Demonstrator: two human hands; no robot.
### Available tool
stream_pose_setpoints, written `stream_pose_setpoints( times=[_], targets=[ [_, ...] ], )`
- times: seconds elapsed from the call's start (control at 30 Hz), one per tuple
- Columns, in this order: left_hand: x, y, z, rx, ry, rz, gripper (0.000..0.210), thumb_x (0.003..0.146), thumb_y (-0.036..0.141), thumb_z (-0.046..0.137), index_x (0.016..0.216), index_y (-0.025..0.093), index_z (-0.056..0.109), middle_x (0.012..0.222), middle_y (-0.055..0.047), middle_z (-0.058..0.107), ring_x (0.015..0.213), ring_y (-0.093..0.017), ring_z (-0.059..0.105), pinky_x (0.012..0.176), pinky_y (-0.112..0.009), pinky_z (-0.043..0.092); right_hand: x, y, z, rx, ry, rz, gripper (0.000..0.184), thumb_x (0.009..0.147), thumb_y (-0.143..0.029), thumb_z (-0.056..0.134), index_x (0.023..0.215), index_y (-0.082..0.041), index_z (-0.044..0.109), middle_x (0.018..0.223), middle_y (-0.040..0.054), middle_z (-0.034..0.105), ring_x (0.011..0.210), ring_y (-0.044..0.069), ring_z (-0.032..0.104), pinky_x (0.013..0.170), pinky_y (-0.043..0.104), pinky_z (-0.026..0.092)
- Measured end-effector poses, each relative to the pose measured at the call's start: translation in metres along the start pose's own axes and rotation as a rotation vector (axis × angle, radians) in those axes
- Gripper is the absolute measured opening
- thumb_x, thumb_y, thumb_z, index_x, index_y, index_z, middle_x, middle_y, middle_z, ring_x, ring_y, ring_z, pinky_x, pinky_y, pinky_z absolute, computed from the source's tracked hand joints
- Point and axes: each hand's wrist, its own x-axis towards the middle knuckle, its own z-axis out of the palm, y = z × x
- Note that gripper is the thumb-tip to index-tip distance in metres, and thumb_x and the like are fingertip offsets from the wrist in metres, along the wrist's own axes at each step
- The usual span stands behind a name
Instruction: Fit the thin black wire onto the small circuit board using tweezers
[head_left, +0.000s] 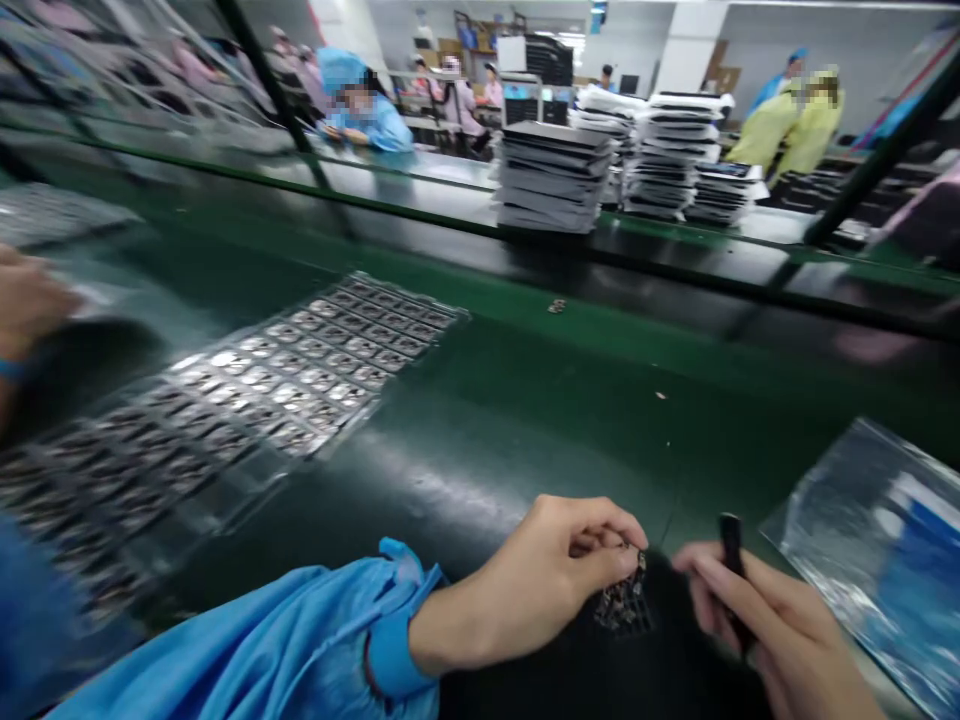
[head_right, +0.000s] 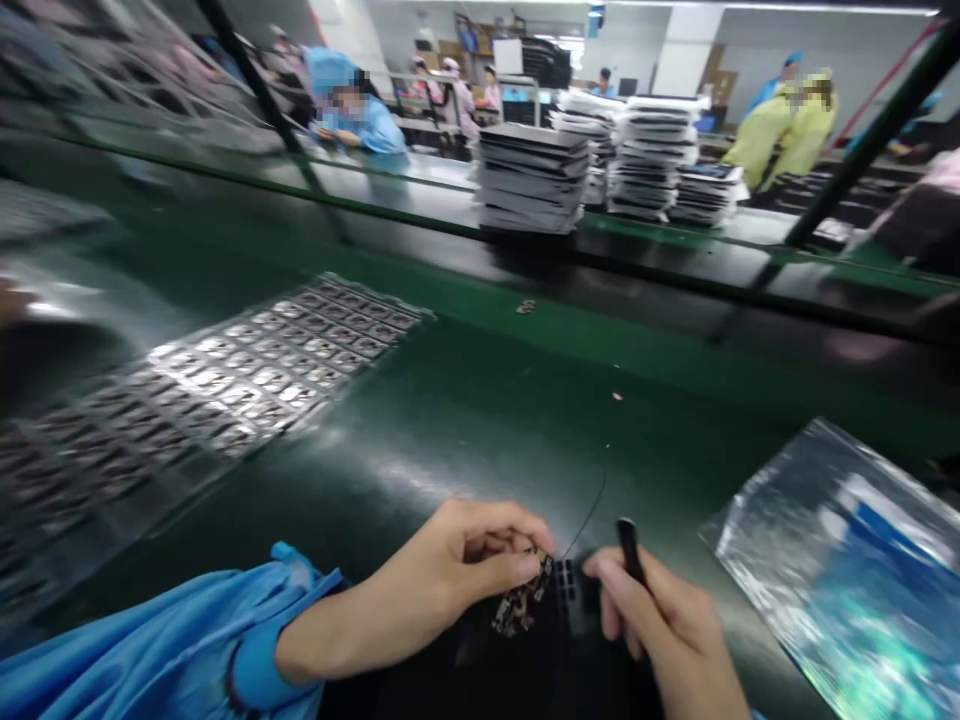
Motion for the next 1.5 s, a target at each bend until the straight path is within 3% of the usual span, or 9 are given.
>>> stream_pose_setpoints(
  times=[0.07,0.27,0.6,0.87,1.2,1.5],
  targets=[
    [0.007,-0.003,0.009,-0.035,-0.058,-0.030,0.015,0.077,0.023,0.054,0.085,0.011,0.060,0.066,0.001,0.053,0.062,-0.010,0.048,0.059,-0.023,0.037,0.002,-0.009,0.009,0.080,-0.062,0.070,0.031,0.076,-0.044,0.062,0.062,-0.016,0.064,0.049,-0.0015,0.050,0.045,0.010,0.036,0.044,0.024,0.025],
    [0.009,-0.011,0.012,-0.040,-0.105,-0.149,0.016,0.077,0.026,0.057,0.083,0.011,0.058,0.064,0.001,0.057,0.058,-0.010,0.047,0.055,-0.022,0.034,0.005,-0.018,0.017,0.221,-0.060,0.189,0.017,0.068,-0.028,0.069,0.061,-0.015,0.063,0.051,-0.0010,0.055,0.044,0.007,0.031,0.043,0.023,0.018],
    [0.011,-0.006,0.011,-0.170,-0.169,-0.293,0.010,0.072,0.019,0.062,0.076,0.010,0.064,0.063,0.002,0.059,0.059,-0.008,0.050,0.058,-0.019,0.039,0.006,-0.018,0.016,0.255,-0.092,0.190,0.010,0.067,-0.020,0.069,0.058,-0.017,0.065,0.053,-0.0033,0.053,0.049,0.008,0.037,0.045,0.023,0.022],
    [0.013,-0.010,0.007,-0.160,-0.203,-0.251,0.010,0.072,0.017,0.061,0.074,0.012,0.069,0.062,0.003,0.054,0.058,-0.008,0.046,0.056,-0.021,0.036,0.002,-0.016,0.017,0.196,-0.068,0.121,0.012,0.069,-0.021,0.068,0.058,-0.019,0.064,0.054,-0.0034,0.051,0.053,0.012,0.042,0.051,0.025,0.029],
    [0.014,-0.011,0.009,-0.119,-0.205,-0.201,0.011,0.073,0.017,0.061,0.072,0.012,0.071,0.065,0.003,0.048,0.060,-0.008,0.043,0.055,-0.023,0.031,0.001,-0.015,0.019,0.165,-0.067,0.017,0.014,0.071,-0.018,0.066,0.057,-0.020,0.064,0.052,-0.0038,0.049,0.052,0.013,0.041,0.050,0.026,0.028],
    [0.011,-0.015,0.014,-0.096,-0.205,-0.180,0.015,0.070,0.019,0.064,0.058,0.012,0.060,0.063,0.004,0.045,0.057,-0.008,0.040,0.053,-0.022,0.030,-0.002,-0.015,0.023,0.236,-0.054,0.121,0.011,0.067,-0.017,0.068,0.057,-0.018,0.064,0.053,-0.0029,0.054,0.051,0.012,0.044,0.049,0.024,0.031]
  ],
)
